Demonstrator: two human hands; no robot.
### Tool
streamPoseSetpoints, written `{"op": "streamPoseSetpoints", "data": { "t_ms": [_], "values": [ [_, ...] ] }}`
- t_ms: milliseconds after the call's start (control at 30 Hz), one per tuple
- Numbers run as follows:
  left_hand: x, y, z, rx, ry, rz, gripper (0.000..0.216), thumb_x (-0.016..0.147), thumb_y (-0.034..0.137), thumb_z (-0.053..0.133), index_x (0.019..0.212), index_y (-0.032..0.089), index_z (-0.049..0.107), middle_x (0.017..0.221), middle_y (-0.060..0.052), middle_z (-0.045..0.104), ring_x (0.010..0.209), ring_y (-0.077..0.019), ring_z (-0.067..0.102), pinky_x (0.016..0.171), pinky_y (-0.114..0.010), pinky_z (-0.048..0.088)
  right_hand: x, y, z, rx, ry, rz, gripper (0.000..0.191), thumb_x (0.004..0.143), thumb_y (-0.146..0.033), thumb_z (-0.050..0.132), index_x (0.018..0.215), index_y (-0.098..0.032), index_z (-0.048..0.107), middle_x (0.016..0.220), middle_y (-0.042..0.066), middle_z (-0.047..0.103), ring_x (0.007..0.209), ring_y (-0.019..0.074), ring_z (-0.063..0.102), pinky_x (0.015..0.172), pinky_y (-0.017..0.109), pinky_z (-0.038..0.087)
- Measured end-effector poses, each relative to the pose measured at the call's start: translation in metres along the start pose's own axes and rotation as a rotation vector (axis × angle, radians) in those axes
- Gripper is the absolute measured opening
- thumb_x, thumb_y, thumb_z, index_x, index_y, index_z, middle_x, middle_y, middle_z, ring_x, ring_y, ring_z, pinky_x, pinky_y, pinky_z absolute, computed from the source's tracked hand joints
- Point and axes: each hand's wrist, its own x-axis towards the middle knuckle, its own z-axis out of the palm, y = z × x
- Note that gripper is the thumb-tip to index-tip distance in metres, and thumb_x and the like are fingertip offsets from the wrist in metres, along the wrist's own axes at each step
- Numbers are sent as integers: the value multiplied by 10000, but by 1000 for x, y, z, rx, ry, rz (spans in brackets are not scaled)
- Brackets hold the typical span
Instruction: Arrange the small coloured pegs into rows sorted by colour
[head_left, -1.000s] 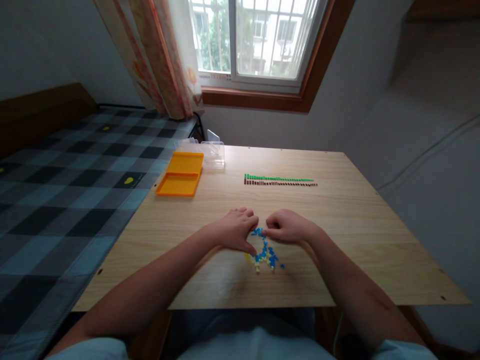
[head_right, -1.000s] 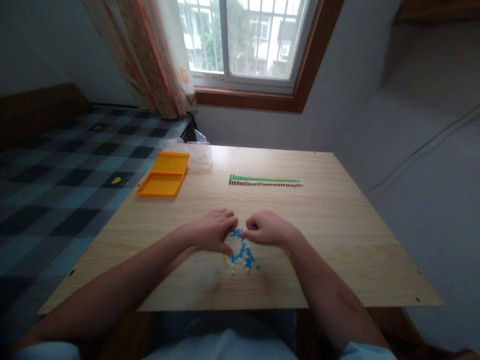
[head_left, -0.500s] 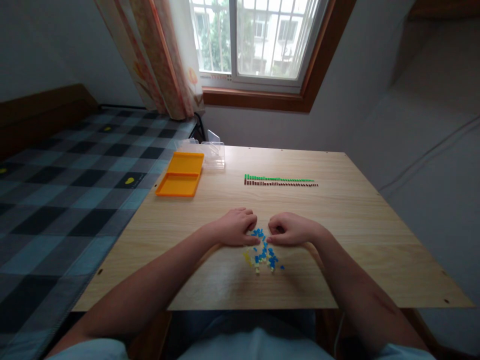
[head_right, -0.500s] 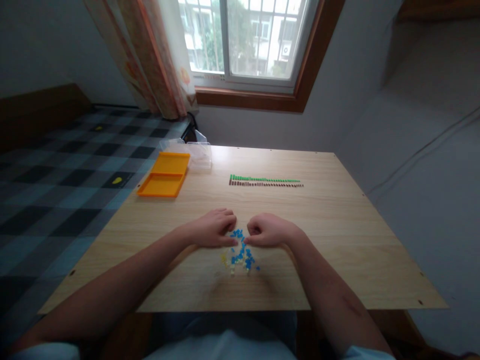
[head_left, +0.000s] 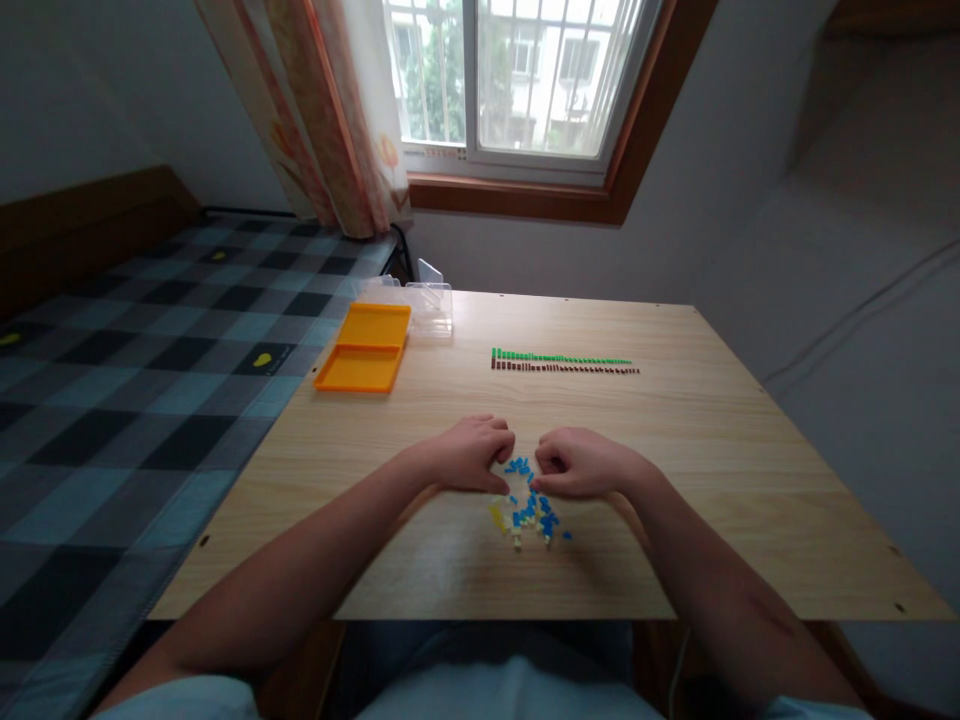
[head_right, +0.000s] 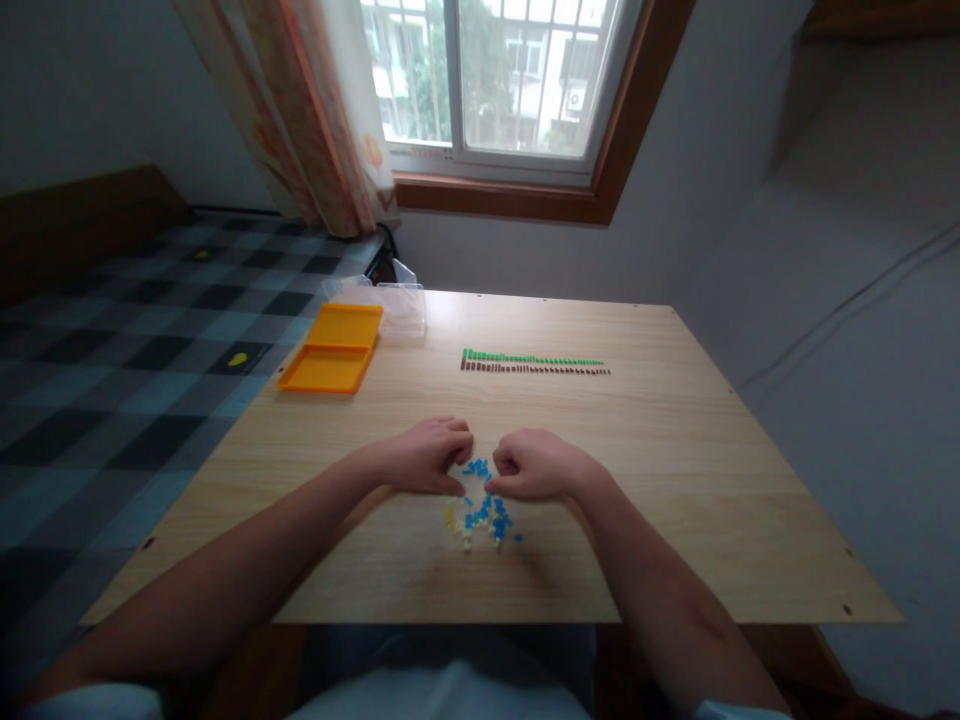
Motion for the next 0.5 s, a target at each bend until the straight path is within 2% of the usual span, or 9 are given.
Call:
{"op": "streamPoseSetpoints", "data": {
  "t_ms": [300, 500],
  "values": [
    [0, 3, -1, 31, -7, 13, 444, 667, 513, 825, 847, 204, 562, 925, -24, 575, 900, -215, 536, 765, -302, 384, -1, -8, -1, -56, -6, 1, 410, 826, -518, 642, 628, -169, 558, 706, 9, 567, 649, 125, 466, 610, 267, 289],
    [-1, 0, -3, -4, -26, 40, 470, 651, 529, 831, 861, 204, 563, 941, -25, 573, 916, -214, 533, 799, -302, 394, -2, -6, -3, -24, -8, -21, 332, 800, -427, 678, 634, -174, 539, 706, -8, 557, 648, 118, 461, 606, 259, 299]
  ]
}}
